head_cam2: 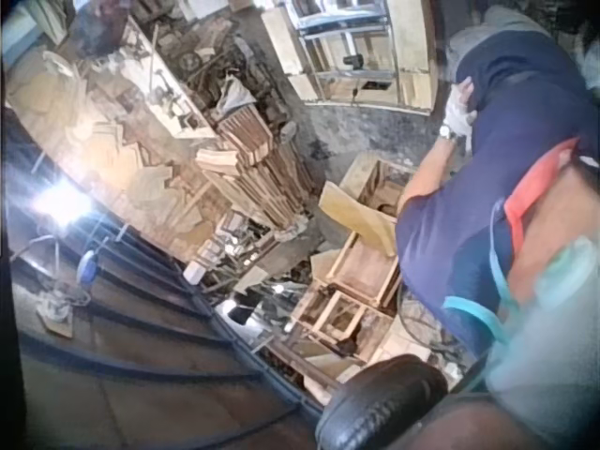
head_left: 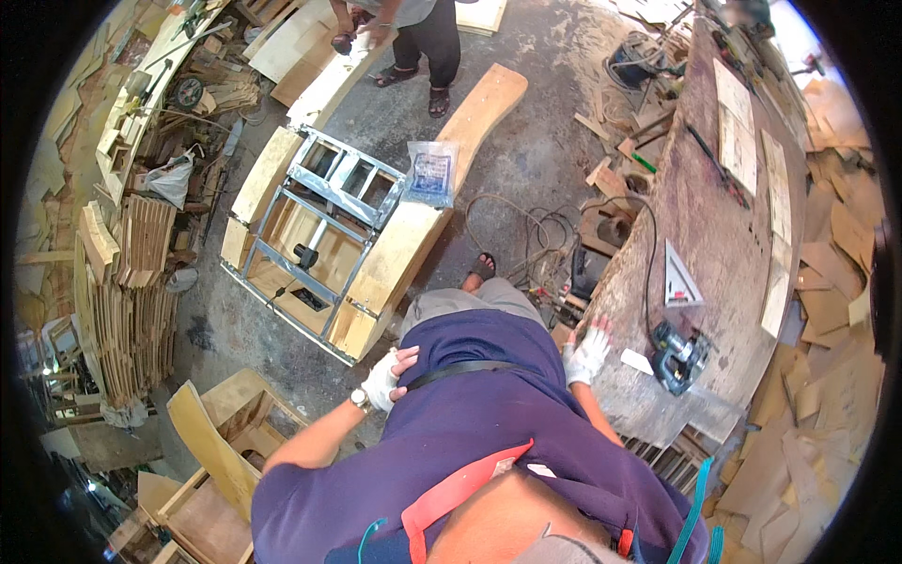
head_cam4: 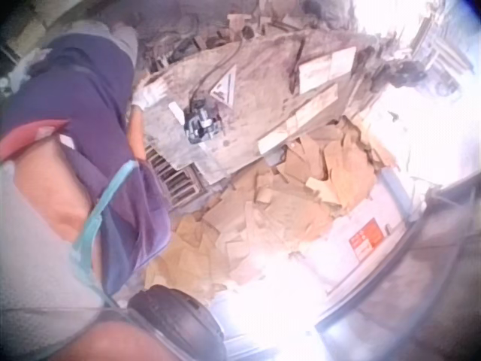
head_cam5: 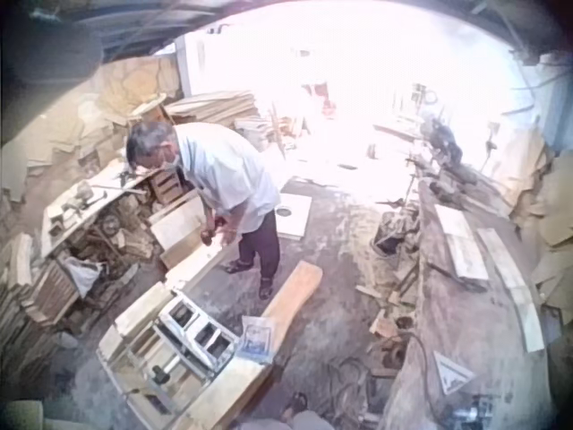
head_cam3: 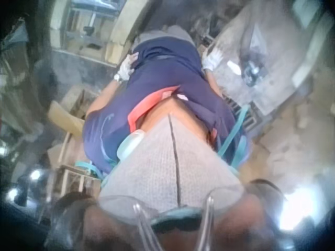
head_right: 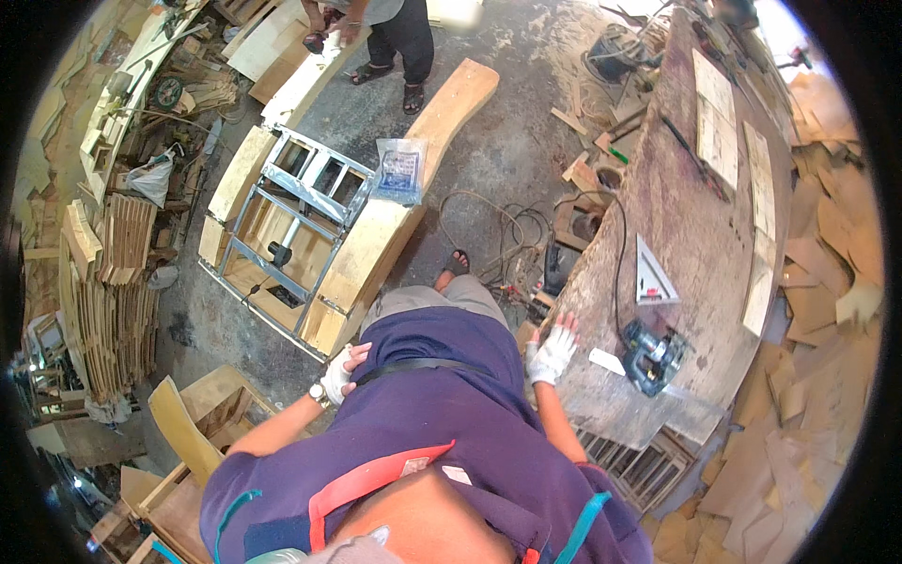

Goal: The person aligns and staples wooden boards together on a workbench, then marks them with a pen. They later move to a table saw and cut the assembled boards.

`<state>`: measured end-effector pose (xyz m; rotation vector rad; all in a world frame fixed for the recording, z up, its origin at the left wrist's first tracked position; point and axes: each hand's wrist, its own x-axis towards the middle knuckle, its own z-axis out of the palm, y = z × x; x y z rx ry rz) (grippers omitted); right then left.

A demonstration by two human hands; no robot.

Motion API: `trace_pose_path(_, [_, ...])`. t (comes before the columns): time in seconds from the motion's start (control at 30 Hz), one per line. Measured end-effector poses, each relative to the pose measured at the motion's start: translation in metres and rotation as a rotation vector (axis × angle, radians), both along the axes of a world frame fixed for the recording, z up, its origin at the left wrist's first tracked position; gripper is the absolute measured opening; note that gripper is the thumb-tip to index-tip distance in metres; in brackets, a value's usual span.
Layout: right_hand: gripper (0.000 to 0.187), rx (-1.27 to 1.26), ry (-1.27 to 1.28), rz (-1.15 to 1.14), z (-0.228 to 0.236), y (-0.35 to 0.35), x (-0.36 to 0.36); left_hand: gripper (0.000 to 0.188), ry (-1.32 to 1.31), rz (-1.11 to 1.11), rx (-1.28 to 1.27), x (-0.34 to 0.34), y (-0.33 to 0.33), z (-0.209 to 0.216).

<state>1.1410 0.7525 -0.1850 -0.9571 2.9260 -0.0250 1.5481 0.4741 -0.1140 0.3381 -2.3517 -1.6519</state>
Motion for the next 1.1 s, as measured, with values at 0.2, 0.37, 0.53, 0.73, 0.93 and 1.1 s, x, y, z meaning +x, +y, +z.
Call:
trace_pose_path(0.2, [0.063,-0.097,-0.047,-0.104,0.007,-0.011,-0.007,0.07,-0.013,-0.226,-0.037,-0.089,-0.071,0.014])
trace_pose_path(0.37, [0.034,-0.484,0.05,-0.003,0.033,-0.07,-0.053,0.076,-0.152,-0.356,-0.008,-0.16,-0.123,0.026])
trace_pose_path(0.53, [0.02,-0.768,-0.241,-0.142,0.054,-0.173,-0.123,0.076,-0.198,-0.437,0.002,-0.242,-0.175,0.023])
trace_pose_path(0.73, [0.018,-0.761,-0.329,-0.05,0.062,-0.281,-0.229,0.067,-0.091,-0.451,-0.045,-0.359,-0.26,0.014])
trace_pose_path(0.93, [0.023,-0.712,-0.301,-0.051,0.067,-0.355,-0.331,0.063,-0.046,-0.505,-0.166,-0.457,-0.354,0.024])
trace_pose_path(1.1, [0.022,-0.77,-0.231,-0.214,0.083,-0.391,-0.398,0.071,0.047,-0.453,-0.084,-0.515,-0.407,0.011])
